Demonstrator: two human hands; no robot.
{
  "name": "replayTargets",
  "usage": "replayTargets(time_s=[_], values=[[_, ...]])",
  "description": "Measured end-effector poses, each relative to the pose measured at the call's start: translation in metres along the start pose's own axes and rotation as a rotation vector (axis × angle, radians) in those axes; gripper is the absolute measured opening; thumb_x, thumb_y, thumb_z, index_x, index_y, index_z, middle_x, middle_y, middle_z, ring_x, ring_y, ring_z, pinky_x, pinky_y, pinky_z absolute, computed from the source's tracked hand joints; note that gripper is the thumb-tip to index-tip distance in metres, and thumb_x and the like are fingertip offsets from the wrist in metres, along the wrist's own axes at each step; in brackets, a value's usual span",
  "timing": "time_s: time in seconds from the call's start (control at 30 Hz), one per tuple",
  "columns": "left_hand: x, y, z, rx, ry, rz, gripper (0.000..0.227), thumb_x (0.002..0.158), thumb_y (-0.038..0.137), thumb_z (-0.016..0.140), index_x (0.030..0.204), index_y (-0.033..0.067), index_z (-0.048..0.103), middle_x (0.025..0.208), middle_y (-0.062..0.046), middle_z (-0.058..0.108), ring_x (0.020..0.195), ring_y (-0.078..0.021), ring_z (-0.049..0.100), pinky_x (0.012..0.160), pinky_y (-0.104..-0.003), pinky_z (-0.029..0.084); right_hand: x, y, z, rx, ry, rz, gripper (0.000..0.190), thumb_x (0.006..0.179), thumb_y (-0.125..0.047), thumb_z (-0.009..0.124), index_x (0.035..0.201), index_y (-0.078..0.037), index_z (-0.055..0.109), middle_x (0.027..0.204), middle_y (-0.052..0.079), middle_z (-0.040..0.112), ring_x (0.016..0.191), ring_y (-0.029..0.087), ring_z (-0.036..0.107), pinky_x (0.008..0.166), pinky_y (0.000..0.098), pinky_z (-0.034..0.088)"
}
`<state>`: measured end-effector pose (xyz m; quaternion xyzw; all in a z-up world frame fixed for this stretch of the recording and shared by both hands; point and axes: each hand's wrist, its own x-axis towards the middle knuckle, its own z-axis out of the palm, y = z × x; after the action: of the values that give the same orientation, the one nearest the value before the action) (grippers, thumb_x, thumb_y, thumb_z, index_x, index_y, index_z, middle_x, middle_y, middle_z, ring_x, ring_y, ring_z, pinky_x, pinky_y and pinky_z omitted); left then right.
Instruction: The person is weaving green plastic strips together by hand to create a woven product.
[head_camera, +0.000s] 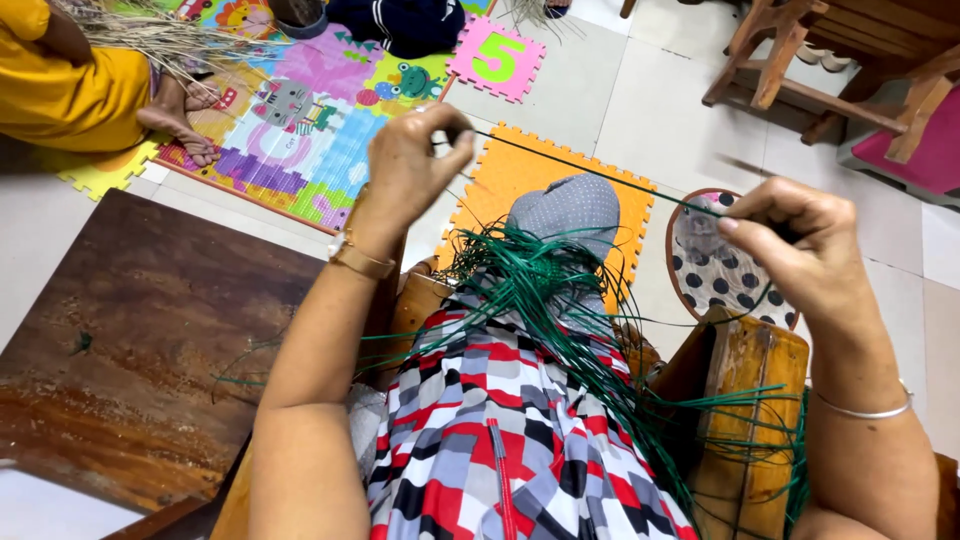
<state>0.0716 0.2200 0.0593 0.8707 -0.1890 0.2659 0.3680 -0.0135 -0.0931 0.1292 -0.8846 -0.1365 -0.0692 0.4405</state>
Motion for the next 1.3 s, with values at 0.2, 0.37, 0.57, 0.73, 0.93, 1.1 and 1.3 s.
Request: replayTargets(time_s=[0.2,0.37,0.57,0.73,0.93,1.1,1.3], values=[[-0.015,-0.053,-0.026,0.153,-0.026,-0.14,0.006,0.079,0.01,0.058,0.079,0.0149,0.063,0.068,0.002,0.063,0.049,-0.0064,0.05,0.039,-0.017,0.037,-0.008,0.021,-0.03,-0.056,0.049,-0.008,0.005,0.082,0.002,0.06,0.079,0.001,0.055,0.065,0.006,0.05,0.057,0.008,0.038,0.051,0.0186,0.026],[-0.038,-0.091,-0.05,0.261,0.03,-0.195,0.006,0.083,0.012,0.058,0.08,0.0134,0.064,0.071,0.001,0.063,0.046,-0.0075,0.046,0.043,-0.022,0.036,-0.02,0.033,-0.051,-0.141,0.117,0.04,0.007,0.087,0.002,0.061,0.084,0.003,0.054,0.062,0.006,0.044,0.057,0.009,0.035,0.052,0.0192,0.024],[-0.068,-0.135,-0.065,0.401,0.115,-0.233,0.008,0.082,0.015,0.059,0.079,0.0125,0.066,0.074,-0.003,0.065,0.06,-0.0203,0.057,0.049,-0.036,0.039,-0.029,0.048,-0.063,-0.208,0.106,0.077,0.005,0.088,0.0,0.06,0.089,0.002,0.055,0.062,0.006,0.043,0.055,0.009,0.035,0.049,0.0196,0.024],[-0.092,-0.165,-0.078,0.552,0.147,-0.385,0.01,0.079,0.017,0.058,0.078,0.0122,0.066,0.074,-0.008,0.064,0.063,-0.03,0.057,0.047,-0.045,0.04,-0.041,0.043,-0.071,-0.393,0.08,0.182,0.009,0.093,-0.008,0.057,0.097,0.0,0.057,0.065,0.005,0.036,0.06,0.013,0.032,0.052,0.0247,0.021],[-0.097,-0.177,-0.074,0.733,0.112,-0.398,0.009,0.078,0.015,0.061,0.082,0.0103,0.066,0.082,-0.013,0.059,0.077,-0.0313,0.05,0.06,-0.045,0.04,-0.027,0.041,-0.059,-0.227,0.044,0.078,0.003,0.086,0.001,0.058,0.088,0.003,0.056,0.05,0.003,0.033,0.045,0.008,0.024,0.044,0.0209,0.015],[-0.042,-0.08,-0.048,0.482,0.122,-0.296,0.023,0.079,0.013,0.058,0.1,0.0077,0.06,0.102,-0.012,0.055,0.094,-0.0276,0.047,0.079,-0.042,0.038,-0.007,0.004,-0.012,-0.294,0.011,-0.012,0.003,0.082,0.001,0.058,0.083,-0.001,0.061,0.054,0.003,0.042,0.046,0.008,0.03,0.044,0.021,0.022],[-0.036,0.068,0.001,-0.325,-0.164,0.093,0.019,0.082,0.023,0.052,0.091,0.0081,0.058,0.086,-0.007,0.061,0.082,-0.0214,0.057,0.074,-0.033,0.041,0.017,-0.032,0.056,-0.439,-0.139,-0.445,0.007,0.072,-0.002,0.054,0.073,-0.009,0.058,0.069,0.002,0.059,0.057,0.016,0.052,0.061,0.0283,0.041]])
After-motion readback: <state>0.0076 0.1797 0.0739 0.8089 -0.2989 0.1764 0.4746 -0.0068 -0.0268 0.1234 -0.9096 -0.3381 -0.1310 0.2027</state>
